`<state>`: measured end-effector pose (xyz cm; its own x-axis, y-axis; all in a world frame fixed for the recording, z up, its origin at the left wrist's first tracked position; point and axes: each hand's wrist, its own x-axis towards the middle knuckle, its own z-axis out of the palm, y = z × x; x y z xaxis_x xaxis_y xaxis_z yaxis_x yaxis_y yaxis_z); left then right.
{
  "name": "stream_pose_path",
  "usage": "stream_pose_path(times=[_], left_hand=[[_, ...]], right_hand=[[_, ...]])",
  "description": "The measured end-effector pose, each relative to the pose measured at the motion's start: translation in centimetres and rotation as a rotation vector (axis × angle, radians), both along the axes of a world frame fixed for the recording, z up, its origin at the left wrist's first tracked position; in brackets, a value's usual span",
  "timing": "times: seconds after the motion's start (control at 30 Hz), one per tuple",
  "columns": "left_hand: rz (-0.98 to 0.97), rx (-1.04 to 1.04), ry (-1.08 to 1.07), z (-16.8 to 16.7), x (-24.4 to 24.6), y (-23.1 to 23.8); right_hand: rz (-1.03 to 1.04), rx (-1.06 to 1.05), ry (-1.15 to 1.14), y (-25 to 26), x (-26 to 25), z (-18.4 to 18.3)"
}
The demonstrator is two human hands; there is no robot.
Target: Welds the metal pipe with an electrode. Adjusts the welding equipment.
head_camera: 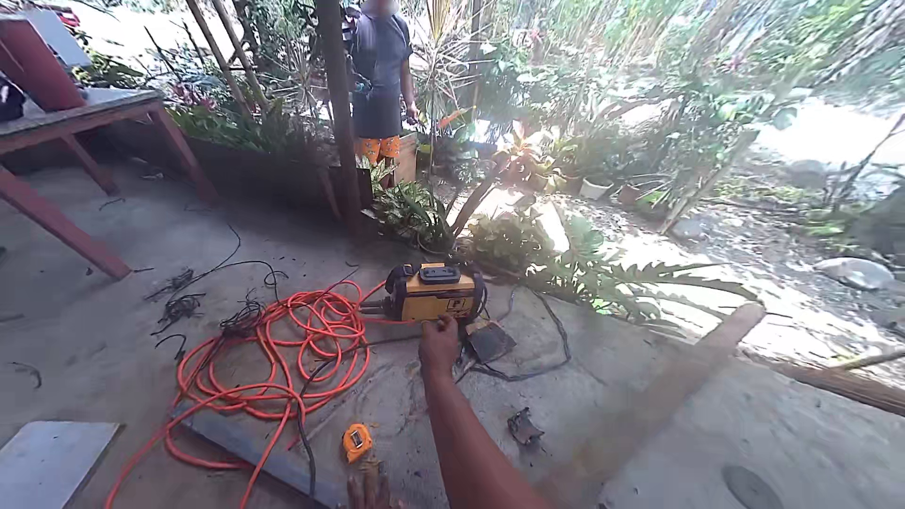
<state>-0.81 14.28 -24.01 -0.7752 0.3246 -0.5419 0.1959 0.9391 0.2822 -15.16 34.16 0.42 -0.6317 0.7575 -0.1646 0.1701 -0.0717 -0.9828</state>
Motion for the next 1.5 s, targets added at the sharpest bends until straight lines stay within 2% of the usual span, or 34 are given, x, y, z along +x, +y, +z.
stream_pose_path(times=[0.07,0.17,0.23,0.27,0.33,0.4,0.43,0.53,0.63,0.8,1.0,1.23,1.5], left_hand=[[0.016,0.014,-0.034,-0.1,-0.3,-0.4],[0.045,0.026,-0.170,1.5,-2.2,-0.9],[0.125,0.259,-0.143,4.7,-4.0,-1.2],[0.167,0.451,-0.074,8.2,-4.9,-1.6],[0.181,0.843,0.087,18.2,-6.4,-2.5],[0.048,1.146,0.239,28.4,-7.5,-3.4],[-0.033,1.272,0.287,32.5,-7.9,-3.8],[-0.369,1.489,0.343,41.2,-7.9,-4.7],[-0.527,1.543,0.449,46.0,-6.1,-4.9],[-0.591,1.689,0.446,48.1,-4.4,-6.4],[-0.568,1.697,0.484,47.0,-2.9,-4.7],[-0.496,1.699,0.430,45.2,-1.7,-5.1],[-0.532,1.766,0.558,45.9,-3.0,-6.9]], right_hand=[[0.188,0.150,0.036,-0.5,2.9,4.8],[0.512,0.374,0.050,-1.7,7.4,11.6],[0.588,0.458,0.081,-2.3,10.1,14.1],[0.622,0.480,0.105,-2.5,11.3,14.9],[0.681,0.518,0.163,-3.0,13.2,15.9],[0.717,0.554,0.230,-3.9,15.1,16.7],[0.723,0.568,0.280,-4.4,16.1,17.3],[0.755,0.615,0.442,-5.1,18.3,19.6],[0.758,0.630,0.622,-6.4,20.2,22.4],[0.713,0.652,0.659,-7.5,22.4,23.8],[0.669,0.671,0.681,-7.7,23.9,23.7],[0.736,0.672,0.689,-7.6,23.8,22.8],[0.661,0.573,0.721,-4.5,24.1,22.4]])
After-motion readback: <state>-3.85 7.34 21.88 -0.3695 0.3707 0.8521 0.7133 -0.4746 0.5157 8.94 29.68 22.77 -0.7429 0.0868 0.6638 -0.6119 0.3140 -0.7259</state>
